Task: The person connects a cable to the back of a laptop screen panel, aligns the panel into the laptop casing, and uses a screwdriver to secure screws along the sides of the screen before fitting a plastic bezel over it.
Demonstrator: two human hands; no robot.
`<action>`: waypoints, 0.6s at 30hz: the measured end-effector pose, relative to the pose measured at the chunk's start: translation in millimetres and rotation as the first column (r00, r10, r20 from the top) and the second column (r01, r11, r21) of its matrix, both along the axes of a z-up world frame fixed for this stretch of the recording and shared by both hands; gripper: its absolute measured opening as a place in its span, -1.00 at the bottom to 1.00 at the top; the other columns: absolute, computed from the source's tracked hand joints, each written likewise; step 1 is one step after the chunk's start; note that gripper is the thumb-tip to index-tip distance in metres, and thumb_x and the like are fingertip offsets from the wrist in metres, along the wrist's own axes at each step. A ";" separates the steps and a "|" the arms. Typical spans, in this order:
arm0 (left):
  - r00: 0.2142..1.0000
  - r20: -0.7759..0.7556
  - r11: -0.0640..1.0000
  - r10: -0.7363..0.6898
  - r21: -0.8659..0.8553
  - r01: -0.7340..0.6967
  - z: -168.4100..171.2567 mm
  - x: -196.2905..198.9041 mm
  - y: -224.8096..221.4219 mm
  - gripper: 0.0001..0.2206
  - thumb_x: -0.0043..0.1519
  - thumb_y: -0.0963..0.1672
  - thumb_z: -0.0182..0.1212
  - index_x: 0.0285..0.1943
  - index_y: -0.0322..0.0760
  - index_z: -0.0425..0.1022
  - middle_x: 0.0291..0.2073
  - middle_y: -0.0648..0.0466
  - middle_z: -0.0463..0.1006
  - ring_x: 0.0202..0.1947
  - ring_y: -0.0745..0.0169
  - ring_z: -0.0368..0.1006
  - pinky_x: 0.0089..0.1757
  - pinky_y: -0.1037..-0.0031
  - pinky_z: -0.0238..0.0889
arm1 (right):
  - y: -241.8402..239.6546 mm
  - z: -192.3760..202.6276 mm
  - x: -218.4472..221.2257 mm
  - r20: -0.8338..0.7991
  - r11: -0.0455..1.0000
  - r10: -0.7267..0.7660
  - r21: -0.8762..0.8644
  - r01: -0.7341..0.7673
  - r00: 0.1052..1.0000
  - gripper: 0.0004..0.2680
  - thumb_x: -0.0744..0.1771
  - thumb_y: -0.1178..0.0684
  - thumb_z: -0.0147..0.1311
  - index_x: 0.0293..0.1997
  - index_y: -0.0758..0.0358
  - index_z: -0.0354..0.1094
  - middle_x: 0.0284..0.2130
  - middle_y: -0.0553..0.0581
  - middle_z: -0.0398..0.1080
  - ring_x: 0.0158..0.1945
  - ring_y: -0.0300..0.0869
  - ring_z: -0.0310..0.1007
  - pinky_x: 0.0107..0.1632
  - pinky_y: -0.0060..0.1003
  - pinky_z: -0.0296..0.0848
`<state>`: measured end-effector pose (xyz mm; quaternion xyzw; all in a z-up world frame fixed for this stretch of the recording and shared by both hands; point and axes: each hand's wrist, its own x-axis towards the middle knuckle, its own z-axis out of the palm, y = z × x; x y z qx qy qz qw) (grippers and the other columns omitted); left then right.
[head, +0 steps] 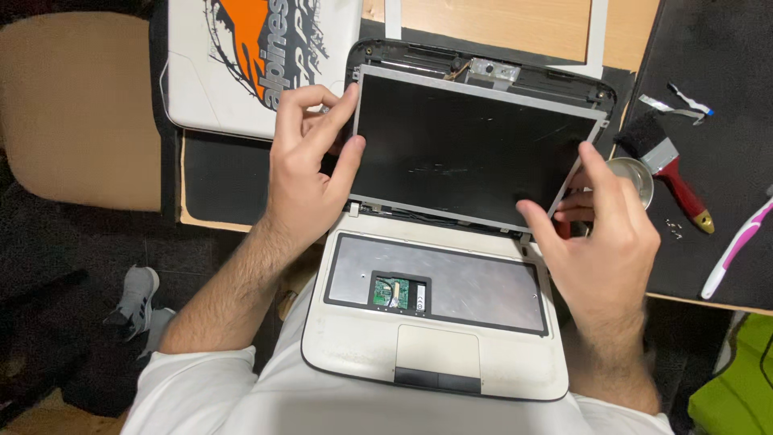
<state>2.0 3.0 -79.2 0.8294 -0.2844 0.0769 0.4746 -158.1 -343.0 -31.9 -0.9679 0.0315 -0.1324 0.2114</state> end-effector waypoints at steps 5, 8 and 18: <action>0.987 -0.135 0.995 -0.091 0.029 0.095 -6.6 -4.7 11.0 -0.42 0.70 -0.25 0.26 0.92 -0.32 0.21 0.36 -0.12 0.54 0.35 -0.07 0.52 0.43 0.22 0.42 | 4.1 -3.5 -6.4 -0.067 0.996 0.040 0.083 -0.035 0.997 -0.27 0.33 0.10 0.82 0.72 0.50 0.45 0.39 0.45 0.40 0.00 0.01 0.49 0.20 -0.07 0.67; 0.976 -0.189 0.992 -0.110 0.038 0.119 -8.3 -5.8 11.7 -0.38 0.73 -0.23 0.26 0.98 -0.25 0.14 0.32 -0.07 0.52 0.31 0.00 0.48 0.38 0.31 0.40 | 6.0 -9.8 -10.6 -0.036 0.996 0.044 0.080 -0.041 0.998 -0.34 0.36 0.16 0.81 0.66 0.51 0.50 0.48 0.49 0.39 0.03 0.04 0.51 0.19 -0.06 0.69; 0.897 -0.442 0.997 0.004 -0.072 -0.040 -5.4 -5.9 7.4 -0.30 0.57 -0.20 0.48 0.85 -0.05 0.17 0.31 -0.04 0.64 -0.30 0.40 0.29 -0.08 0.55 0.42 | 6.7 -14.8 -13.4 0.049 0.997 0.027 0.074 -0.031 0.998 -0.56 0.44 0.35 0.70 0.52 0.56 0.61 0.43 0.52 0.49 0.20 0.13 0.55 0.13 -0.08 0.71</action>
